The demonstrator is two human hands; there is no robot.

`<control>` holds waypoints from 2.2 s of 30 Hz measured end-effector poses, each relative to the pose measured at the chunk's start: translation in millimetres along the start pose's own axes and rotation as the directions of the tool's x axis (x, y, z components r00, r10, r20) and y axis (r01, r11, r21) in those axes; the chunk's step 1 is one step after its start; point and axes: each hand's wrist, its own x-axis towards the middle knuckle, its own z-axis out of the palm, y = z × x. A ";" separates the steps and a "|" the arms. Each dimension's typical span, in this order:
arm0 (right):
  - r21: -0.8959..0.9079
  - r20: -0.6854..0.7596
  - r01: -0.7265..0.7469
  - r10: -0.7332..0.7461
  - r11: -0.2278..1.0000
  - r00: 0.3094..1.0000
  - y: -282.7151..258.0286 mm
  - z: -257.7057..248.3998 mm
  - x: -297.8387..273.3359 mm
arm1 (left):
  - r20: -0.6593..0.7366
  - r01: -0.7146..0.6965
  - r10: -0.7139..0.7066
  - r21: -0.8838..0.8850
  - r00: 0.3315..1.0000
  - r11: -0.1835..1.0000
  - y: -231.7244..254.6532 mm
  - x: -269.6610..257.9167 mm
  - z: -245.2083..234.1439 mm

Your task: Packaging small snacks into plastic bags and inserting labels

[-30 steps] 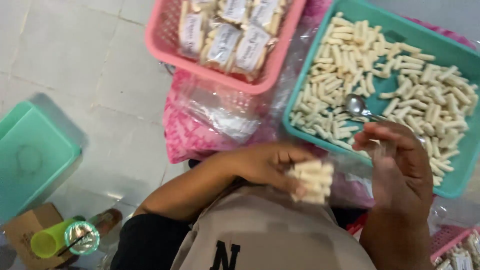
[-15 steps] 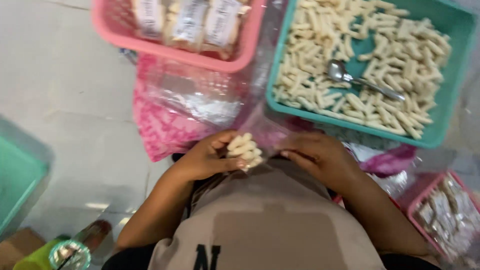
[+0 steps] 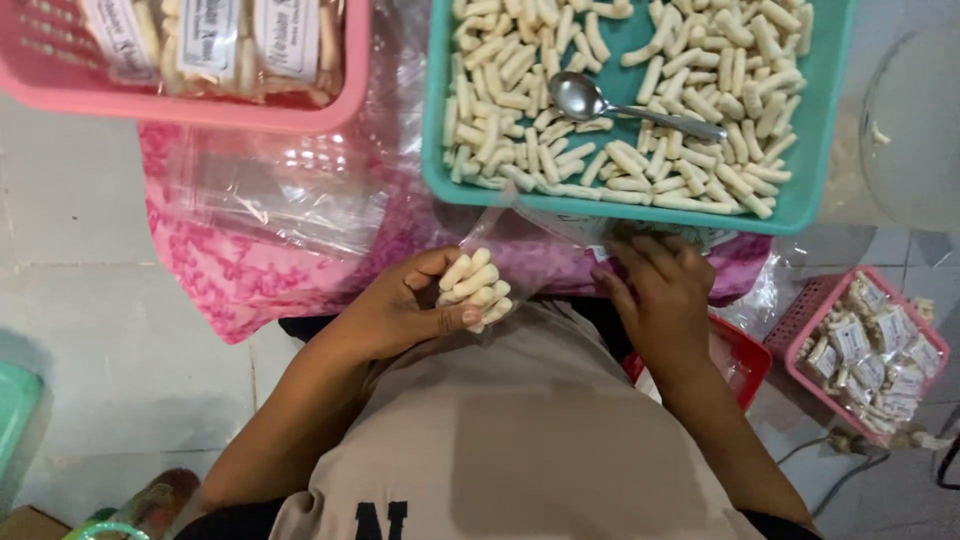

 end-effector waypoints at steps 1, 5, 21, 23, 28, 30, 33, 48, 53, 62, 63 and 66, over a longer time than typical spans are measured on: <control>-0.001 -0.019 0.003 -0.003 1.000 1.000 -0.2 1.2 -0.7 | -0.162 0.030 0.003 0.199 0.987 0.979 -2.4 0.3 2.0; 0.049 -0.028 -0.020 0.022 0.999 0.999 -1.3 -1.9 1.6 | -0.197 0.052 -0.013 0.190 0.980 0.980 -8.5 3.9 1.8; 0.164 -0.018 0.050 -0.048 0.985 0.999 0.5 -10.2 2.4 | -0.209 0.053 -0.019 0.157 0.978 0.986 -13.3 11.4 5.0; 0.183 -0.021 0.054 -0.051 0.982 0.999 4.9 -4.0 -3.4 | -0.204 0.048 -0.014 0.165 0.979 0.985 -14.1 10.0 6.7; 0.096 -0.023 -0.037 0.039 0.995 0.999 20.0 13.0 -15.6 | -0.221 0.035 -0.009 0.113 0.975 0.993 -18.8 13.4 8.3; 0.091 0.009 -0.029 0.028 0.995 1.000 15.1 7.0 -6.6 | -0.228 0.033 -0.007 0.112 0.974 0.993 -21.2 12.7 9.6; 0.104 0.052 -0.052 0.047 0.993 0.998 13.9 7.8 -7.1 | -0.233 0.030 -0.003 0.113 0.973 0.993 -18.3 14.7 16.4; 0.960 0.087 -0.233 0.623 0.156 0.777 51.0 -21.7 -8.1 | -0.278 0.173 -0.043 0.466 0.960 0.868 -10.0 27.9 46.7; 0.882 0.164 -0.387 0.595 0.269 0.787 28.3 -37.8 15.3 | -0.220 0.131 0.024 0.663 0.975 0.737 -12.1 27.5 40.0; 0.841 0.415 -0.456 0.196 0.291 0.889 16.7 -49.5 33.6 | -0.162 0.111 0.015 0.734 0.987 0.670 3.0 15.8 35.8; 0.828 0.467 -0.508 0.211 0.238 0.859 17.0 -51.6 35.8 | -0.135 0.082 0.025 0.726 0.991 0.683 2.8 14.1 33.4; 0.795 0.556 -0.580 0.170 0.176 0.814 29.4 -48.8 37.7 | -0.115 0.072 0.014 0.706 0.993 0.705 3.3 10.0 26.8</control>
